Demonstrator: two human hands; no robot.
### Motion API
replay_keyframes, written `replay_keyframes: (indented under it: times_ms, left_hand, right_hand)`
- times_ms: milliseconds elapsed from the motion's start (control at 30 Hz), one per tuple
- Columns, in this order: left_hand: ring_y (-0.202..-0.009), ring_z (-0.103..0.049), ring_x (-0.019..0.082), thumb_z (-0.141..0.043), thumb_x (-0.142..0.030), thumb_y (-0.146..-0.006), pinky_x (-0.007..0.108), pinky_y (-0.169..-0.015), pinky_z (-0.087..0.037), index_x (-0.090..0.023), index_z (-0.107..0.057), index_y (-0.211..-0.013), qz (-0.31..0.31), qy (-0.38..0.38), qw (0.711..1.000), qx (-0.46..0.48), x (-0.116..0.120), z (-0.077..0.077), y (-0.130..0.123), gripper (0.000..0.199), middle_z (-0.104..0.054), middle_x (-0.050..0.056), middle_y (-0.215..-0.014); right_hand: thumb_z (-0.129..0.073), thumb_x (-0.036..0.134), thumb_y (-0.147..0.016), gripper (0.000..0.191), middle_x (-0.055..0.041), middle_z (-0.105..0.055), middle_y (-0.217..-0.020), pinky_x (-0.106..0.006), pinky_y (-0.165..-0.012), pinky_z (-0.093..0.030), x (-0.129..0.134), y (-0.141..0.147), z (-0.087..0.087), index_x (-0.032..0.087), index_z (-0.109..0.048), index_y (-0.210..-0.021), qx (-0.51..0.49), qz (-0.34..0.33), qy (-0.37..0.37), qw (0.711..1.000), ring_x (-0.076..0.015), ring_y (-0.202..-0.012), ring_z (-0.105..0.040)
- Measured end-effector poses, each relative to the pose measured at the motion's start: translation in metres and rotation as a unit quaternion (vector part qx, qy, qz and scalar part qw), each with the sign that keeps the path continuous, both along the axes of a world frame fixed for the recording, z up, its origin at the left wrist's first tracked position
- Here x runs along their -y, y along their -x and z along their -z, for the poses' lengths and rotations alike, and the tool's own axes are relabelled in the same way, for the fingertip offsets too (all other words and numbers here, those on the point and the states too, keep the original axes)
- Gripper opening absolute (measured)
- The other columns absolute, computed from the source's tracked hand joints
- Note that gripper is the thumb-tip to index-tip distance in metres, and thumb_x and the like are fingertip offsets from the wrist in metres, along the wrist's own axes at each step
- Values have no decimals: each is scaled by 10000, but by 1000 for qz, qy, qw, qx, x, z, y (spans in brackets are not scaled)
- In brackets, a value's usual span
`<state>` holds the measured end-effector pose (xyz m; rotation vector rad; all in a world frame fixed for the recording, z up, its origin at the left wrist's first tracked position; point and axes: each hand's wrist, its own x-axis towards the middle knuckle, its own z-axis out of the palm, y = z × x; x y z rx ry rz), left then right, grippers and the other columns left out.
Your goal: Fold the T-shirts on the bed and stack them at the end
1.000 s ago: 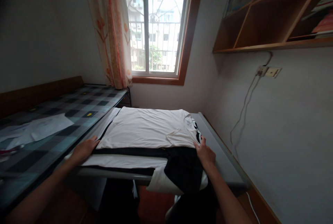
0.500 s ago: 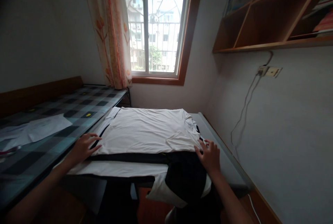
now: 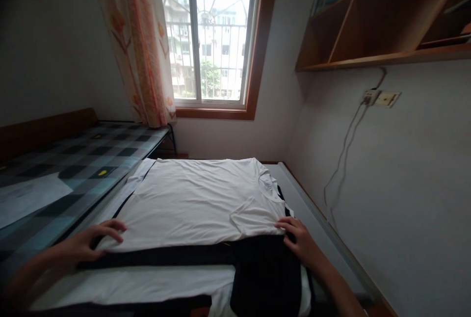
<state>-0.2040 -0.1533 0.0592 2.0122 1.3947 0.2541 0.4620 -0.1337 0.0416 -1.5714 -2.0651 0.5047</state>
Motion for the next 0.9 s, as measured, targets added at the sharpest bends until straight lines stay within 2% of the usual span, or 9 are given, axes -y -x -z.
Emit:
replay_keyframes:
  times_ms: [133,233,367,500,667,800,900]
  left_hand:
    - [-1262,-503,298,-631,-460,-745,404,-1096,-367,-303,-773,-914,-11,12,1000,22,-2,3,8,271,-601,43,-1318]
    - [-1202,-539,293,-615,-514,-756,392,-1056,-405,-288,-782,-892,-41,8,999,26,0,-7,0,313,-636,64,-1253]
    - [-1006,-616,257,-570,-591,-794,322,-887,-497,-246,-785,-858,-59,9,998,24,6,-23,-11,412,-673,90,-1138]
    - [-861,-635,224,-590,-610,-783,296,-788,-516,-215,-778,-794,-78,-4,996,42,11,-32,-17,438,-684,93,-1084]
    - [-726,-640,201,-594,-658,-745,288,-643,-531,-195,-765,-819,-167,-33,981,97,14,-32,-22,499,-689,108,-1139]
    - [-517,-596,164,-585,-681,-736,275,-541,-496,-192,-734,-900,-220,-39,968,111,14,-29,-25,538,-713,58,-791]
    - [-558,-613,187,-574,-691,-741,280,-571,-499,-180,-723,-867,-224,-47,967,113,14,-30,-26,547,-668,40,-656]
  right_hand:
    - [-499,378,-804,367,-114,-664,-1161,-443,-1053,-404,1,-4,5,235,-752,-1027,-37,22,-4,999,-269,-1145,-568]
    - [-511,426,-819,364,-105,-677,-1154,-457,-1044,-419,0,-8,11,247,-752,-1025,-53,31,-20,998,-275,-1137,-578]
    - [-526,486,-845,362,-102,-699,-1112,-466,-991,-467,-3,-12,20,254,-751,-1007,-68,16,-74,995,-281,-1077,-619]
    - [-533,516,-858,360,-98,-715,-1050,-445,-933,-506,-6,-12,24,258,-747,-988,-75,13,-117,990,-275,-1017,-647]
    - [-557,527,-822,340,-90,-713,-1070,-482,-951,-484,-9,-11,20,269,-751,-929,-62,32,-151,986,-294,-1052,-621]
    - [-578,464,-778,270,-86,-718,-1065,-498,-988,-447,-16,-7,11,261,-745,-840,-71,42,-157,984,-300,-1099,-589]
    - [-571,439,-748,255,-89,-729,-998,-456,-986,-455,-24,-3,6,246,-728,-802,-102,44,-135,985,-293,-1103,-597]
